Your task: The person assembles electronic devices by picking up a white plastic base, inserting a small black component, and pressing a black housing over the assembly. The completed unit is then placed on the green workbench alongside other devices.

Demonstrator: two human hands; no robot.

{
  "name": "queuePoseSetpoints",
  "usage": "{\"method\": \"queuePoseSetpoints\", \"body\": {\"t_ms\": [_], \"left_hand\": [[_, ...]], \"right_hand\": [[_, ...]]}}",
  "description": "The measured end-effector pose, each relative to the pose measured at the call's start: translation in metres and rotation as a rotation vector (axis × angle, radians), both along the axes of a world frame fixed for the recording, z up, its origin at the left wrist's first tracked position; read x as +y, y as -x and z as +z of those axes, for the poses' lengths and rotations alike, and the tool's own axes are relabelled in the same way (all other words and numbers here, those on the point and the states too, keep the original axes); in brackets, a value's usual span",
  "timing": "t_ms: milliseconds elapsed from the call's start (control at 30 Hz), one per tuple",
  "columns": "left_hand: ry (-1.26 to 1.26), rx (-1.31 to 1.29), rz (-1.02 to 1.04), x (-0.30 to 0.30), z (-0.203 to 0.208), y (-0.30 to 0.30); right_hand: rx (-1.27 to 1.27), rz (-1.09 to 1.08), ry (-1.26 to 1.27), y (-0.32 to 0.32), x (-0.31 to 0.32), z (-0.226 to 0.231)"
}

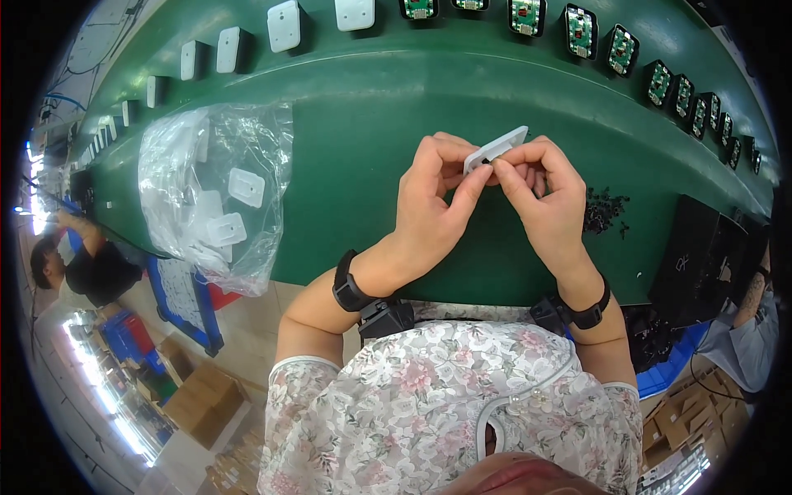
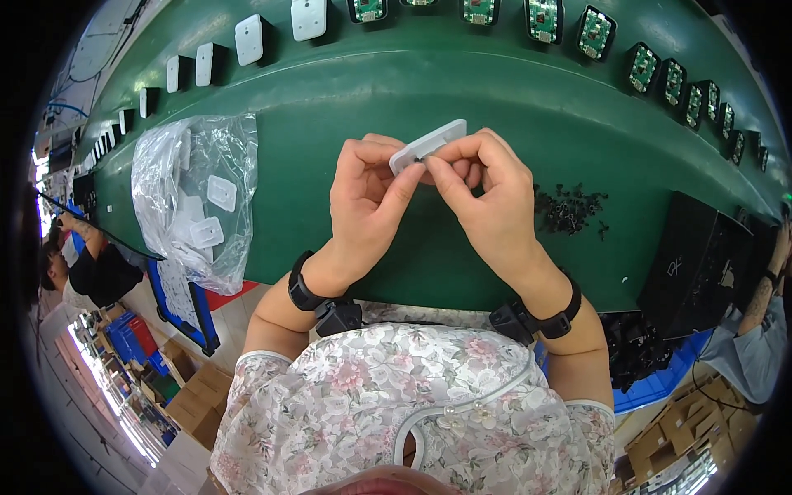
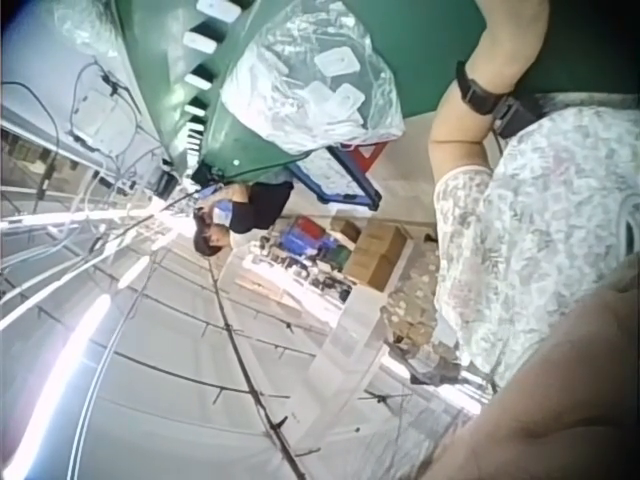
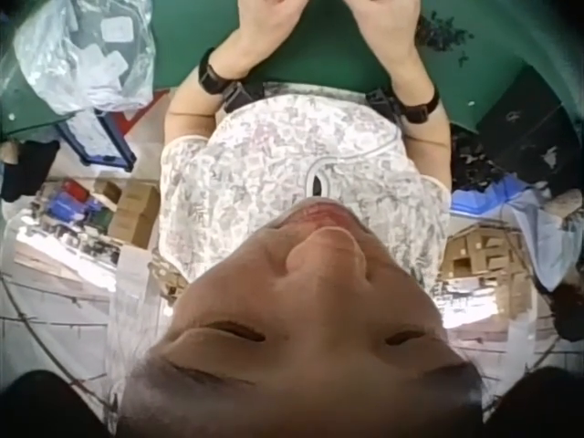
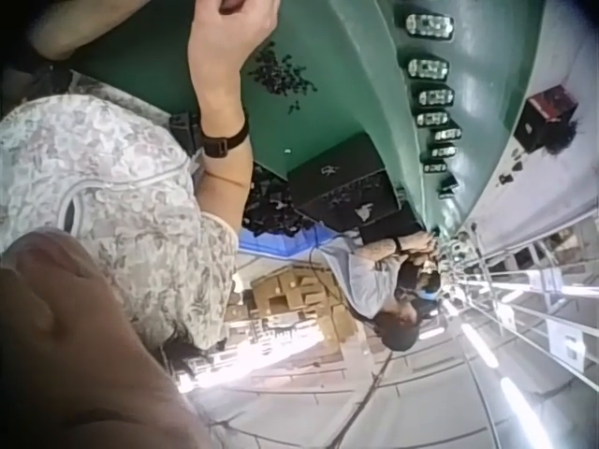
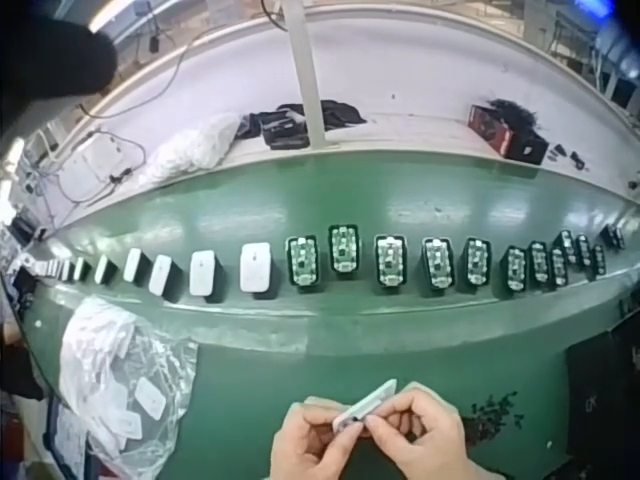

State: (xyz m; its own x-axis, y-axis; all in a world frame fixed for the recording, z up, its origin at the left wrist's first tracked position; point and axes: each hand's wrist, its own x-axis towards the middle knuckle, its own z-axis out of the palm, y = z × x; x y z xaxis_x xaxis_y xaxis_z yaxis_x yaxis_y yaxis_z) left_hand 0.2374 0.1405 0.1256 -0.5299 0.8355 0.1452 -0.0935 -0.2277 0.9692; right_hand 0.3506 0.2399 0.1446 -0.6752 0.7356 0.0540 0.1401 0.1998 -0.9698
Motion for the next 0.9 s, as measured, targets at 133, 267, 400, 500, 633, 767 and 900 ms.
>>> {"method": "queuePoseSetpoints", "body": {"t_ms": [133, 267, 400, 500, 633, 767, 900], "left_hand": [[-0.026, 0.036, 0.011, 0.001, -0.001, 0.001], [0.002, -0.141, -0.015, -0.002, 0.007, 0.003], [-0.002, -0.278, -0.069, -0.002, 0.011, 0.003], [0.04, -0.198, -0.094, -0.003, 0.011, 0.004], [0.123, -0.167, -0.129, -0.007, 0.013, 0.007], [0.091, -0.281, -0.148, -0.008, 0.027, 0.024], [0.073, -0.33, -0.021, -0.011, 0.025, 0.052]], "right_hand": [[-0.017, 0.007, -0.073, 0.0, 0.001, -0.002], [0.052, -0.08, -0.005, -0.002, 0.002, 0.008], [-0.045, 0.042, -0.251, -0.007, 0.02, 0.016], [-0.12, 0.168, 0.02, -0.01, 0.022, 0.014], [-0.287, 0.201, -0.134, -0.006, 0.016, 0.028], [-0.18, 0.147, -0.171, 0.006, 0.01, 0.035], [-0.125, 0.28, 0.032, 0.03, 0.024, 0.035]]}}
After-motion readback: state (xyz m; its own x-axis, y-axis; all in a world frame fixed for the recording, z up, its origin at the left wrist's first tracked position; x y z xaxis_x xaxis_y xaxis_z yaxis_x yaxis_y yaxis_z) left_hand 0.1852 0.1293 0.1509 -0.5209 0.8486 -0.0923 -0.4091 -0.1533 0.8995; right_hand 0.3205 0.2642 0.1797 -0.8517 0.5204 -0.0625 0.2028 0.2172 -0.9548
